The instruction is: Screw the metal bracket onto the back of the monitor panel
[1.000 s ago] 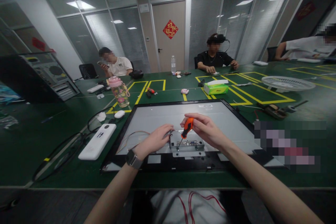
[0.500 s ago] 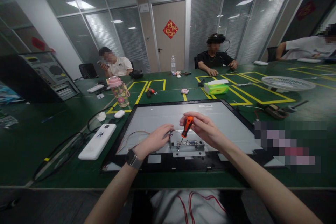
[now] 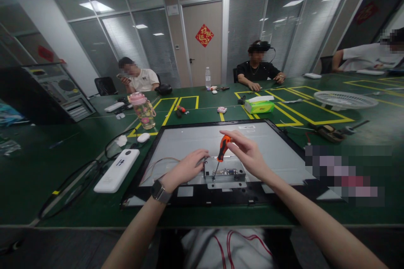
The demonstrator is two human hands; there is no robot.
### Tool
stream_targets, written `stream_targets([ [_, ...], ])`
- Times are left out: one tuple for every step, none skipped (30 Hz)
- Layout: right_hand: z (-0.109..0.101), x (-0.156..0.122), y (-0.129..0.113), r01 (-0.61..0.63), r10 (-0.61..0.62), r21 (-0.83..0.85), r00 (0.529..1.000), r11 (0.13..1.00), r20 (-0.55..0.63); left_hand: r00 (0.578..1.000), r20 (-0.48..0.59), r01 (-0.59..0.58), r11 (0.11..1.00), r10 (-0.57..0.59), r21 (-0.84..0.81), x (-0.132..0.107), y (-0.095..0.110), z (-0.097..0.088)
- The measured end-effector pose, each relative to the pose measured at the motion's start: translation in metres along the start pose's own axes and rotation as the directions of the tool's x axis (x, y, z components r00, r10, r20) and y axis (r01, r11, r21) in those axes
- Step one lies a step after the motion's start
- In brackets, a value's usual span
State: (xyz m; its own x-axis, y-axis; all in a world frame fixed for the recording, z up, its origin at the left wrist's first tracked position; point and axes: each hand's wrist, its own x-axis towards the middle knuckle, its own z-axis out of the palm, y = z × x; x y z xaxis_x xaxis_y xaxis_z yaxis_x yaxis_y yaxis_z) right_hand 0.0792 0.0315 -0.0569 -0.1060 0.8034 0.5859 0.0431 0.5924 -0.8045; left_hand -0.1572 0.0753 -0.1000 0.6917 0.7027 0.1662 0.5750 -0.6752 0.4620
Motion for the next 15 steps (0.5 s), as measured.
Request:
stream_targets([
  [0.0,0.0,-0.001,0.011,-0.011,-0.007,1.0,1.0,0.005,1.0,0.001,0.0,1.0,0.0,0.001,0.0,0.0,0.0],
  [0.0,0.0,-0.001,0.001,-0.001,0.011,1.0,1.0,0.013,1.0,0.002,0.003,1.0,-0.003,0.002,0.0,0.001,0.0],
  [0.0,0.0,0.0,-0.023,0.022,0.046,1.0,0.999,0.019,1.0,0.004,0.009,1.0,-0.009,0.004,0.0,0.002,-0.001],
  [0.0,0.0,0.001,-0.051,0.049,0.087,0.999,0.995,0.021,1.0,0.008,0.016,1.0,-0.016,0.005,0.0,0.002,-0.001],
  [0.0,0.0,0.003,-0.073,0.072,0.125,0.997,0.989,0.018,1.0,0.014,0.023,1.0,-0.023,0.006,0.0,0.003,-0.001],
  [0.0,0.0,0.005,-0.088,0.088,0.159,0.996,0.983,0.011,0.999,0.018,0.03,1.0,-0.03,0.007,0.0,0.004,-0.002],
  [0.0,0.0,0.008,-0.096,0.098,0.189,0.995,0.977,0.0,0.999,0.021,0.033,0.999,-0.033,0.006,0.0,0.004,-0.002],
  [0.0,0.0,0.009,-0.1,0.105,0.219,0.994,0.971,-0.011,0.999,0.023,0.032,0.999,-0.032,0.005,0.0,0.005,-0.002],
  [0.001,0.0,0.011,-0.106,0.114,0.251,0.993,0.962,-0.02,0.999,0.021,0.029,1.0,-0.029,0.002,0.0,0.005,-0.002],
  [0.001,0.0,0.012,-0.117,0.13,0.283,0.991,0.952,-0.026,0.999,0.019,0.026,1.0,-0.026,0.001,0.0,0.005,-0.002],
  [0.001,0.0,0.012,-0.137,0.153,0.315,0.988,0.939,-0.026,1.0,0.017,0.023,1.0,-0.023,0.001,0.0,0.004,-0.002],
  [0.001,0.001,0.011,-0.166,0.183,0.348,0.983,0.923,-0.018,1.0,0.015,0.02,1.0,-0.021,0.001,0.0,0.004,-0.002],
  [0.002,0.001,0.01,-0.198,0.214,0.384,0.977,0.902,0.001,1.0,0.014,0.019,1.0,-0.019,0.003,0.0,0.003,-0.001],
  [0.002,0.001,0.008,-0.23,0.24,0.419,0.97,0.878,0.028,1.0,0.014,0.018,1.0,-0.019,0.005,0.001,0.003,-0.001],
  [0.003,0.002,0.007,-0.255,0.256,0.451,0.965,0.855,0.058,1.0,0.015,0.019,1.0,-0.019,0.007,0.001,0.002,-0.001],
])
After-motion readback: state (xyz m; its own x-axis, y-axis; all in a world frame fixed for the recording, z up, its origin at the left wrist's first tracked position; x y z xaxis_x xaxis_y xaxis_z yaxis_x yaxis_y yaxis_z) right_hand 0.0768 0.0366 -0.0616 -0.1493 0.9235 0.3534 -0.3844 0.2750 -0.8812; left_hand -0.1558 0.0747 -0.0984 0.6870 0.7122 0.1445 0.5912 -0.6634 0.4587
